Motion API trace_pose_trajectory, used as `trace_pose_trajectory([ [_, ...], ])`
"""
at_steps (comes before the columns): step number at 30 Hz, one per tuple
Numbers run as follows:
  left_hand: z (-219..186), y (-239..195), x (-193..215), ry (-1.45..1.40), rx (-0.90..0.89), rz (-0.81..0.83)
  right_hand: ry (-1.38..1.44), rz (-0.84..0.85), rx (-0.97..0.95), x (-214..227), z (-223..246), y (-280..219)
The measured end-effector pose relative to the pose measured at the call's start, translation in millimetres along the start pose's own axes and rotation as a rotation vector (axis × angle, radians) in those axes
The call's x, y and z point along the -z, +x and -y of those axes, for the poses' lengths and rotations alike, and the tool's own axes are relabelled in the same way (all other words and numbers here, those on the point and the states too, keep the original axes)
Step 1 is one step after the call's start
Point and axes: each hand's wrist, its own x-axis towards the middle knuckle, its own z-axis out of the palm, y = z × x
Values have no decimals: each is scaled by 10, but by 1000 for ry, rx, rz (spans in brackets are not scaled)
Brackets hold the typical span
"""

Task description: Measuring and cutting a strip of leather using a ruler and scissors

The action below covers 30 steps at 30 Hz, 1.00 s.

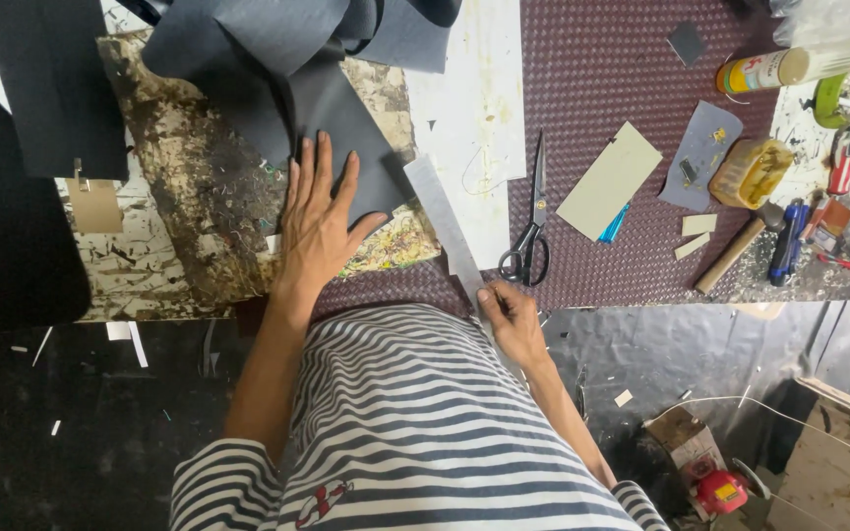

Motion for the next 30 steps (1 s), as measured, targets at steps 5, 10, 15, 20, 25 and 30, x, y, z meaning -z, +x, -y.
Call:
trace_pose_trajectory([
  [5,-174,96,-87,51,107,52,7,-18,13,28,27,53],
  [10,-132,83,-47,17,134,107,-5,-15,46,23,134,65],
  [15,-94,-29,-149,-240,369,-355,1,-76,-5,88,154,95],
  [20,119,113,-161,-328,427,-375,75,-144,-16,148,-61,252],
  [25,166,146,-26,-494,345,-390,47,-156,-7,222,-4,285],
  [30,45,88,60,-556,311,-360,-59,-119,4,168,41,225],
])
